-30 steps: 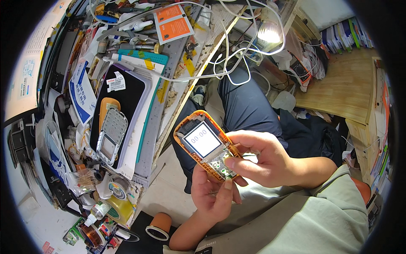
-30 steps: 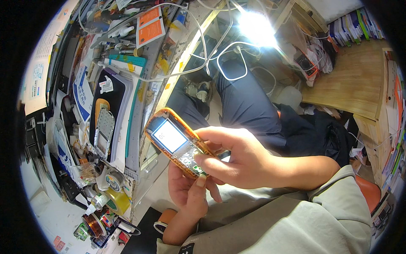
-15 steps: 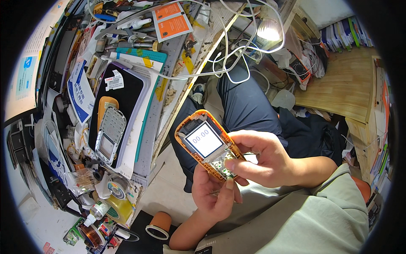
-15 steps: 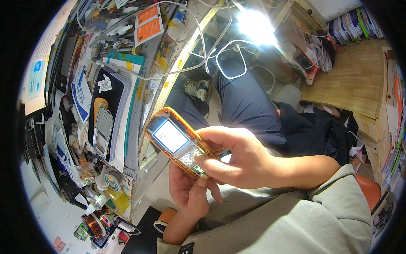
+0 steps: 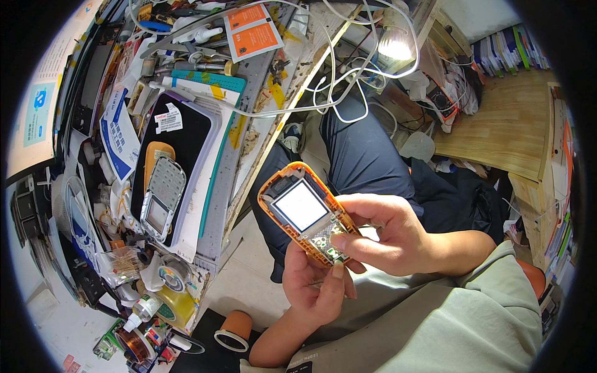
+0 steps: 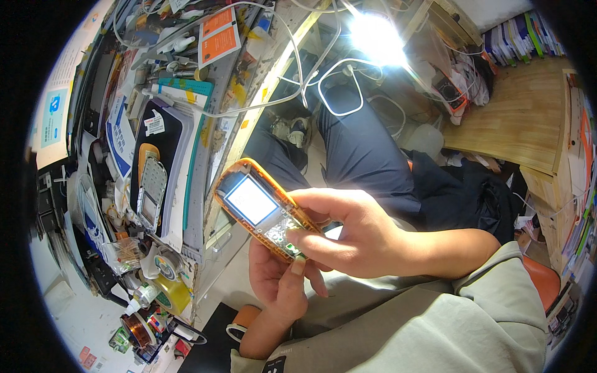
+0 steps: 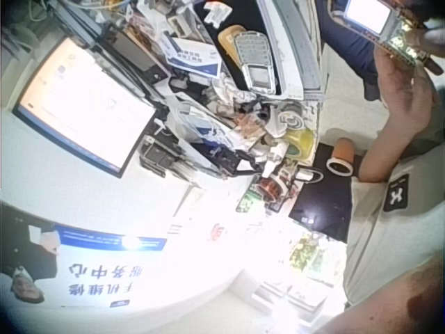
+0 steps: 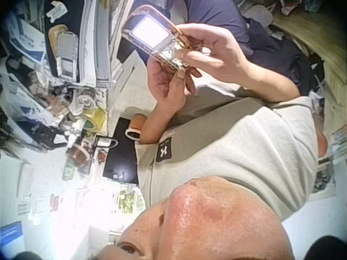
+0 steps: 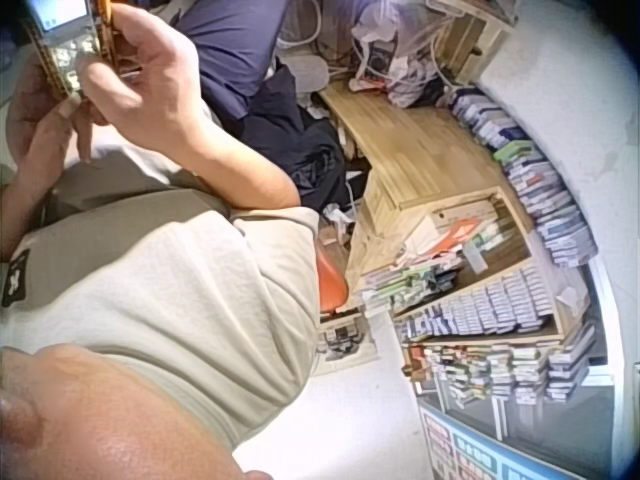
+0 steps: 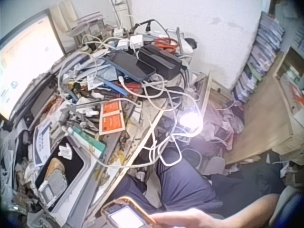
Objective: The person disassembles a yellow Nokia mobile phone, removes the battery and SIM card, and uses a screwdriver to adjust internal components. The person then powers on the device to test the screen, reassembles the phone, and inserts the battery and SIM card back.
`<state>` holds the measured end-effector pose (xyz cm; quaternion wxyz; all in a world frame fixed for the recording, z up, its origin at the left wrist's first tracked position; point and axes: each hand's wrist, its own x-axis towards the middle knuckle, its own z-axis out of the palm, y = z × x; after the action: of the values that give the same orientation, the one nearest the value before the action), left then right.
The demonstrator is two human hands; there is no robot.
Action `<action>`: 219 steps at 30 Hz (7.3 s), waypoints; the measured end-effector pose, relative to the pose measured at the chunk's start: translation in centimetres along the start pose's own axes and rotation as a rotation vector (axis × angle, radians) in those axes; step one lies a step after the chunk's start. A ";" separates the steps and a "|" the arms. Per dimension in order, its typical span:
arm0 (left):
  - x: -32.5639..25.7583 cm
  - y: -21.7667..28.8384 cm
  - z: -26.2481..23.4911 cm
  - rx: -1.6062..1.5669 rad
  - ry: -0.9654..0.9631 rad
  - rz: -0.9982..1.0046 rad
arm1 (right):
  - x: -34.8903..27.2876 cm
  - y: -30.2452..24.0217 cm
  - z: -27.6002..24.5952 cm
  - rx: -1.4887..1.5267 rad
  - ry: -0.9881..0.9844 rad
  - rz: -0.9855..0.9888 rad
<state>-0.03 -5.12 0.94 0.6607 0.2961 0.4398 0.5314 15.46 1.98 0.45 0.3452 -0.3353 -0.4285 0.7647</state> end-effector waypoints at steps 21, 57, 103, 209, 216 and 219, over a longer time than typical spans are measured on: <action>0.0 -0.2 0.0 -0.010 -0.011 -0.001 | -0.3 -0.4 -0.1 0.021 0.030 0.076; 0.1 -0.3 -0.5 0.078 0.033 -0.014 | 0.3 0.2 -0.2 -0.112 -0.019 0.001; -0.3 -0.5 -0.3 0.057 0.080 -0.037 | 0.3 0.4 -0.2 -0.078 -0.037 0.028; 5.0 7.6 -8.7 -0.212 0.444 0.465 | 32.2 -16.5 -64.1 0.150 0.627 -0.279; 4.7 7.5 -9.1 -0.177 0.389 0.447 | 32.3 -16.8 -65.6 0.131 0.725 -0.331; 4.5 7.3 -9.5 -0.180 0.395 0.425 | 30.7 -17.3 -61.9 0.246 0.763 -0.351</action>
<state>-11.55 0.39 1.87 0.4598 0.2127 0.4391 0.7419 53.19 60.13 -16.10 0.6407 -0.4723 -0.2267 0.5613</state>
